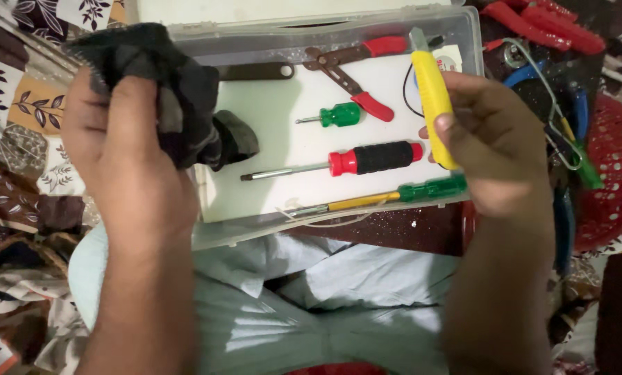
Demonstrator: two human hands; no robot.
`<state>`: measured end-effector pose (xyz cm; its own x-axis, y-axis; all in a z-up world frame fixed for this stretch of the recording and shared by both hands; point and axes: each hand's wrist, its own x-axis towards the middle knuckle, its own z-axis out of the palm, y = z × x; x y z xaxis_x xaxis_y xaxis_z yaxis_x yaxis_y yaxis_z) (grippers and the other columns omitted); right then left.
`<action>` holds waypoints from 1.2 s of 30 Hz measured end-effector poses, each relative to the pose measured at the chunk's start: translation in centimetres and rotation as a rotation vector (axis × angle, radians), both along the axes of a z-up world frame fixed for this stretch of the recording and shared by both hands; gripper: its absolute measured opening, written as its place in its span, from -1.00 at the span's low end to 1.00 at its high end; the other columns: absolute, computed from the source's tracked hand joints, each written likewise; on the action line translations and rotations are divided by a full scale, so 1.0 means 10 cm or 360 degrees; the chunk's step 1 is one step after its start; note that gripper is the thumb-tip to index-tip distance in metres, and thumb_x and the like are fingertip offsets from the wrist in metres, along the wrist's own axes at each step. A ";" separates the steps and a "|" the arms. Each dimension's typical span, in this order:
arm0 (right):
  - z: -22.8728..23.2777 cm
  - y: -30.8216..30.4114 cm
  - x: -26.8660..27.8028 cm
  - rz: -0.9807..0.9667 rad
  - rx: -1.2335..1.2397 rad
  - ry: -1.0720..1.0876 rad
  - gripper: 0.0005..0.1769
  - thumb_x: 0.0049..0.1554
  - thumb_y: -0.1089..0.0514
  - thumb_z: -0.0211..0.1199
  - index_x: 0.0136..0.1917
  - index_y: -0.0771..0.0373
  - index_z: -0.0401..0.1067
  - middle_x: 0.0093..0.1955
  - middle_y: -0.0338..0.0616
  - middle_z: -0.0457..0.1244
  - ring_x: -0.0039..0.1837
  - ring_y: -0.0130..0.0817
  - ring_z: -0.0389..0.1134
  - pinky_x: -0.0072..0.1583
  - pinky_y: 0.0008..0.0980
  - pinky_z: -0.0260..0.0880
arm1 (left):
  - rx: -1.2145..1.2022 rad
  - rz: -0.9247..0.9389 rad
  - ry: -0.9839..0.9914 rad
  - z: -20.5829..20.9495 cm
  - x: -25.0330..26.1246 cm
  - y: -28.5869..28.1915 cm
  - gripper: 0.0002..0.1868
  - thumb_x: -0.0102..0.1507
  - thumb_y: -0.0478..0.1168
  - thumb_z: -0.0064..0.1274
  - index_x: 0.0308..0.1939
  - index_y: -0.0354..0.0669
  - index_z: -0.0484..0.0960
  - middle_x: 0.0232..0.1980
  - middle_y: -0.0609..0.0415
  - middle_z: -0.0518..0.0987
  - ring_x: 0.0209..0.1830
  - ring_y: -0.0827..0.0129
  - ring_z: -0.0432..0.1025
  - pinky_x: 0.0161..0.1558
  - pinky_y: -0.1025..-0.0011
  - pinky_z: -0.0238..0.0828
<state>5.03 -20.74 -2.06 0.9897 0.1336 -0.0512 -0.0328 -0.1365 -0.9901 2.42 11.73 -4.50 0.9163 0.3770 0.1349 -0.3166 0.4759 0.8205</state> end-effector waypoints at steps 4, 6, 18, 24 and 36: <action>0.00 -0.15 0.01 0.0004 0.0319 0.0160 -0.55 0.36 0.34 0.04 0.48 0.51 0.30 0.23 0.00 0.31 0.12 -0.35 0.35 0.08 -0.43 0.36 | 0.0127 0.0037 0.0043 -0.04 -0.01 0.01 -0.87 0.57 -0.39 -0.08 0.05 -0.40 0.58 -0.17 -0.01 0.58 -0.28 0.40 0.46 -0.21 0.46 0.40; 0.01 -0.19 0.01 0.0018 0.0417 0.0223 -0.53 0.36 0.30 0.00 0.49 0.50 0.29 0.25 0.03 0.30 0.09 -0.33 0.35 0.01 -0.41 0.35 | 0.0144 0.0031 0.0055 -0.06 -0.03 0.02 -0.86 0.58 -0.40 -0.10 0.08 -0.42 0.58 -0.16 -0.04 0.58 -0.28 0.37 0.47 -0.23 0.45 0.36; 0.09 -0.25 0.00 0.0068 0.0603 0.0263 -0.46 0.34 0.20 0.05 0.50 0.54 0.23 0.26 0.11 0.31 0.17 -0.23 0.37 0.21 -0.18 0.44 | 0.0330 -0.0008 0.0043 -0.02 -0.03 0.01 -0.82 0.58 -0.42 -0.21 0.08 -0.44 0.54 -0.14 -0.14 0.58 -0.36 0.32 0.37 -0.31 0.43 0.27; 0.02 -0.28 -0.02 0.0054 0.0803 0.0324 -0.40 0.35 0.02 0.14 0.43 0.58 0.29 0.00 0.01 0.28 -0.10 -0.37 0.28 -0.05 -0.32 0.29 | 0.0255 0.0010 0.0028 -0.13 -0.05 0.08 -0.86 0.61 -0.45 -0.17 0.06 -0.48 0.51 -0.13 -0.12 0.53 -0.30 0.30 0.37 -0.24 0.39 0.29; 0.10 -0.02 -0.05 -0.0235 -0.0186 0.0021 -0.55 0.26 0.20 0.07 0.36 0.42 0.39 -0.07 -0.15 0.26 -0.06 -0.37 0.27 0.01 -0.36 0.31 | 0.0195 0.0037 0.0017 0.01 -0.02 -0.04 -0.87 0.57 -0.40 -0.09 0.03 -0.38 0.58 -0.28 0.06 0.50 -0.39 0.47 0.32 -0.34 0.50 0.21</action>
<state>4.55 -20.98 -1.03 0.9973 -0.0204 -0.0709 -0.0737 -0.2434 -0.9671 2.24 11.32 -4.41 0.9092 0.3795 0.1712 -0.3171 0.3647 0.8754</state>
